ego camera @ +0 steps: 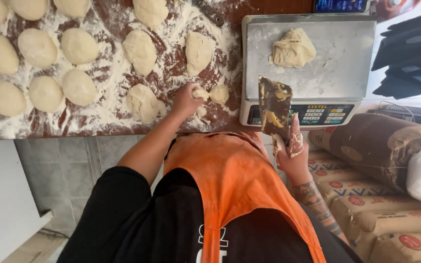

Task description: Cutting portions of dough from a large batch, weighing them on a scale for consistency, and arranging them on a floured surface.

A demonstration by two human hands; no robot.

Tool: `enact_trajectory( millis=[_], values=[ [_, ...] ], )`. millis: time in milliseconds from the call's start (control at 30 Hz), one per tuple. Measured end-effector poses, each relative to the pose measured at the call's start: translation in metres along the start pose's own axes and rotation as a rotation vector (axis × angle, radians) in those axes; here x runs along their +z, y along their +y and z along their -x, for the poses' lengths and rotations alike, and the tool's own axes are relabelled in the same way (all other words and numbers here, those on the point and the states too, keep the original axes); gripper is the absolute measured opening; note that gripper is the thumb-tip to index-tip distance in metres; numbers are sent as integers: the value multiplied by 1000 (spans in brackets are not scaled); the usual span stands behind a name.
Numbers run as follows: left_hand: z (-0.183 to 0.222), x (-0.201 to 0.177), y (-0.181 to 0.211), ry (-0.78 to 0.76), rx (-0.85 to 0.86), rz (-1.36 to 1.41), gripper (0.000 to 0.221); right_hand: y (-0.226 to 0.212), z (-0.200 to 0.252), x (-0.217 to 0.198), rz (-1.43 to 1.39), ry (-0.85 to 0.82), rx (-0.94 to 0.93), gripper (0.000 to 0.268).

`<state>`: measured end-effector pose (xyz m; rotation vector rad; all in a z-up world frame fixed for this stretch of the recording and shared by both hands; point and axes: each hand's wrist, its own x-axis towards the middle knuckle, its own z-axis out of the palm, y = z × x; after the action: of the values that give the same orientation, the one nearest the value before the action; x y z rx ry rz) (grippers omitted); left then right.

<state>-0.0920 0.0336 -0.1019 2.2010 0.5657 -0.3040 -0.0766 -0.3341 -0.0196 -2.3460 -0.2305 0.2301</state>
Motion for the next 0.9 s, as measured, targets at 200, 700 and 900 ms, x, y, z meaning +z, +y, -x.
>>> enact_trajectory(
  millis=[200,700,900],
  values=[
    [-26,-16,44,-203,-19,724,73,-7,5,-17,-183,145,-37,82],
    [-25,-40,176,-93,110,92,55,-23,8,-73,-309,266,279,81],
    [-1,-34,162,-106,-143,177,61,3,-6,-75,-396,302,224,81]
  ],
)
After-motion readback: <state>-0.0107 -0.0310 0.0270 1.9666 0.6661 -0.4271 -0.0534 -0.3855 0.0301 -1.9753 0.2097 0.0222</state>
